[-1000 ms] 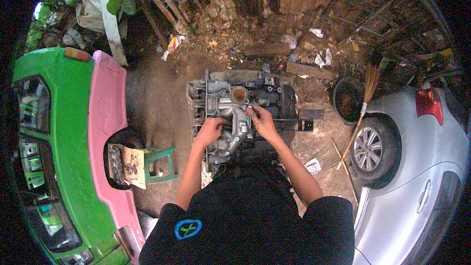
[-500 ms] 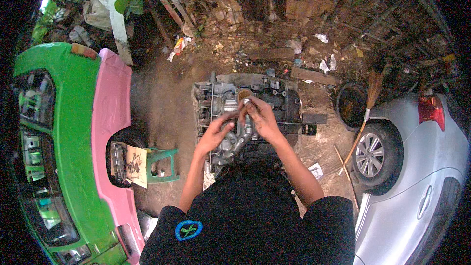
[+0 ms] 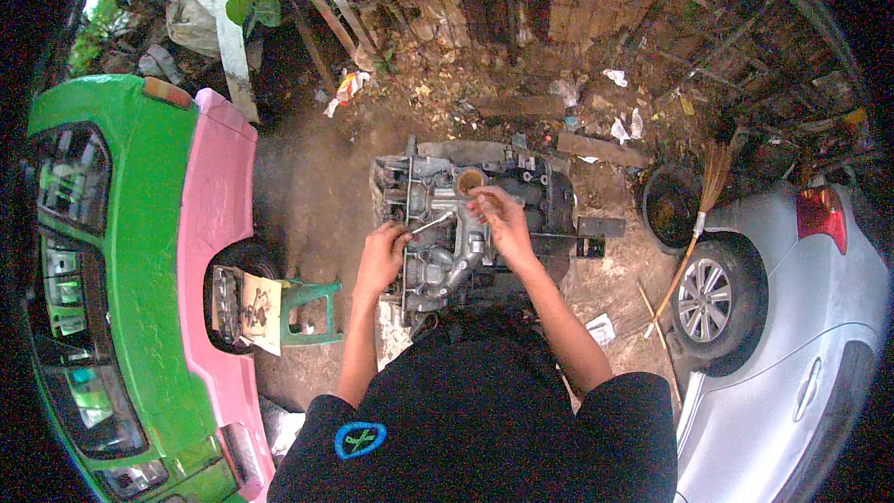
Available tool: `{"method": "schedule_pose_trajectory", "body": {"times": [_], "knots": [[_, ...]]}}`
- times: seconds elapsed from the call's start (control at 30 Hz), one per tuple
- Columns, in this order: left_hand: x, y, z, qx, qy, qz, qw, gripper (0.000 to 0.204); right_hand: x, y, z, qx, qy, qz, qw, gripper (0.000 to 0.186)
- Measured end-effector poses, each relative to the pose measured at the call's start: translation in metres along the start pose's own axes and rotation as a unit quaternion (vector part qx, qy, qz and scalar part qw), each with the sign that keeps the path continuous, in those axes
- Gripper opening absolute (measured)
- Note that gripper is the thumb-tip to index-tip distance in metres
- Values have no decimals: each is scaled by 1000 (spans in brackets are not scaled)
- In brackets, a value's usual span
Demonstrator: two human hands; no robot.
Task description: The person uses a wrench to loosen and remove bolts from a car engine block resting on a stand. The person repeatedly repositions the wrench and hands to access different bolt locations on the engine.
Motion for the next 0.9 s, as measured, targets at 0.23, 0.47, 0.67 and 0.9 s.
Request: {"method": "schedule_pose_trajectory", "body": {"times": [0.23, 0.47, 0.67, 0.9], "knots": [[-3, -18, -7, -107, -185, -40, 976, 14, 33, 6, -6, 14, -10, 19, 1000, 23], [0, -53, 18, -203, -324, 44, 923, 13, 32, 2, -1, 5, 41, 4, 999, 21], [8, -67, 27, -205, -328, 130, 913, 10, 30, 6, -4, 6, 42, 1, 999, 21], [13, -58, 28, -227, -377, 120, 890, 16, 30, 5, -6, 1, 35, 11, 999, 24]]}}
Point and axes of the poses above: each hand's wrist, its own y-axis away from the middle knuckle, its own z-axis out of the palm, x = y × z, the point moved 5 cm from there along -y, towards the middle knuckle, and after that the axes turned 14 degrees about y, right-handed, at the moved point
